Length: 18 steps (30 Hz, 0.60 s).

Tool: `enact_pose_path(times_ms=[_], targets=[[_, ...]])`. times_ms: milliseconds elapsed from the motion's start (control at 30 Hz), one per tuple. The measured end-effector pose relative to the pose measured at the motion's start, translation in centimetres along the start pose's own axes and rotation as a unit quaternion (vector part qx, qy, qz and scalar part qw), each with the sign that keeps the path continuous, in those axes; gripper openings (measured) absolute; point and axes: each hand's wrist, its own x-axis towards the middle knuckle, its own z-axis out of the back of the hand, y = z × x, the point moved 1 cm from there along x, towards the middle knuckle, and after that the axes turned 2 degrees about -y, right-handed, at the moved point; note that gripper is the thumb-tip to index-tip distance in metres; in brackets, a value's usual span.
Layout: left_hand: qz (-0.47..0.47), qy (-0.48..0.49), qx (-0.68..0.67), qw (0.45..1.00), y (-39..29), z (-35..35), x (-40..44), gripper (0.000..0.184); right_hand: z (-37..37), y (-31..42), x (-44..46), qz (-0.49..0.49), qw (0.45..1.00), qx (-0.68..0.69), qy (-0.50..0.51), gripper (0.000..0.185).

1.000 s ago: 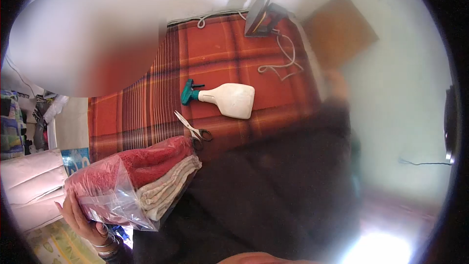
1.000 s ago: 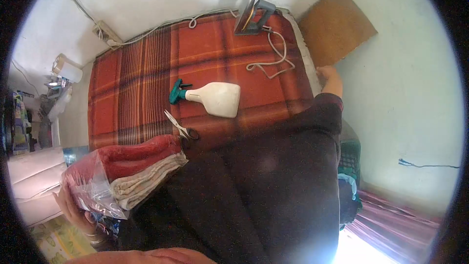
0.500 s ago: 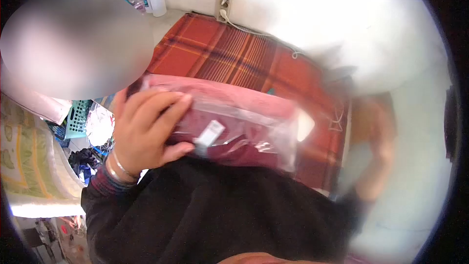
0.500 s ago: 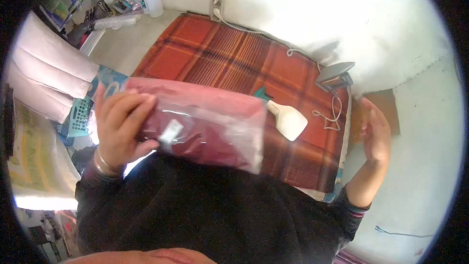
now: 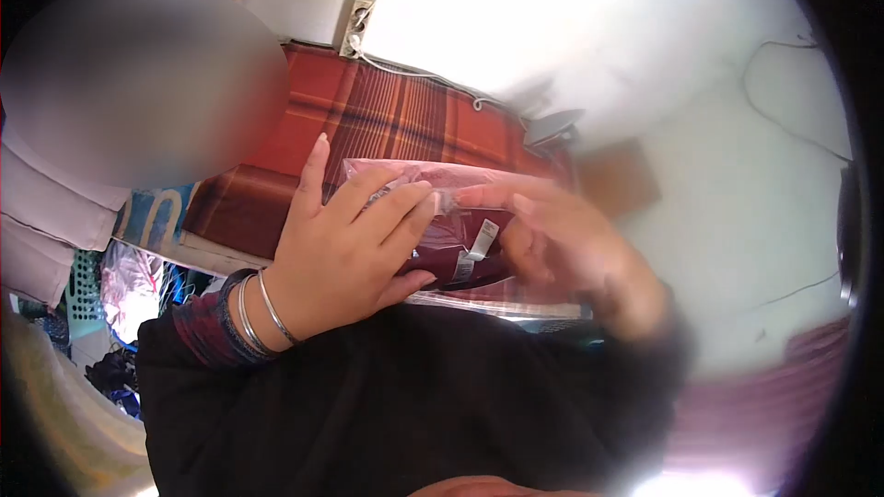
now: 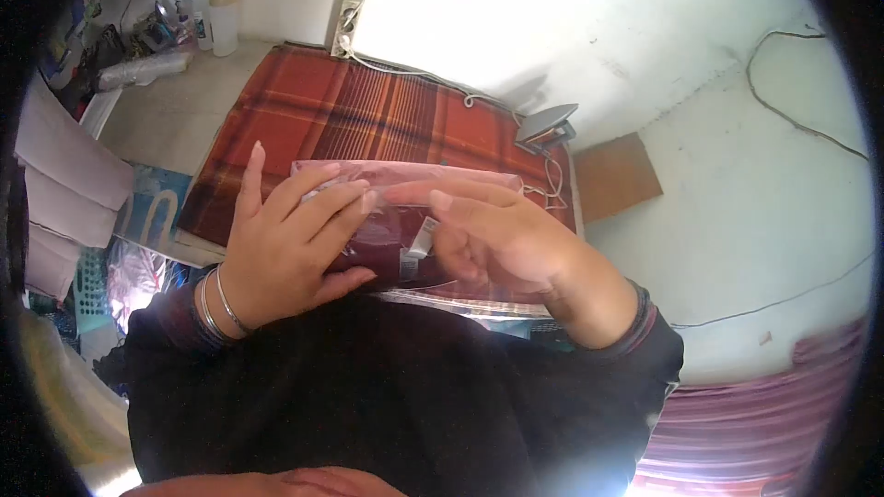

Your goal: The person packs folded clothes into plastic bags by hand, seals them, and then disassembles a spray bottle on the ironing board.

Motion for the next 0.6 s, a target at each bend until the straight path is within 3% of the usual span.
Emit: enact_pose_path(times_ms=[167,600], targets=[[-0.013,-0.005,-0.043,0.999,0.6,-0.3,0.0,0.06,1.0,-0.6,-1.2,-0.057,0.992,0.006,-0.112,0.046],[0.006,0.011,-0.068,0.998,-0.1,0.5,1.8,0.061,0.0,-0.7,-1.1,-0.041,0.979,-0.077,-0.184,0.044]])
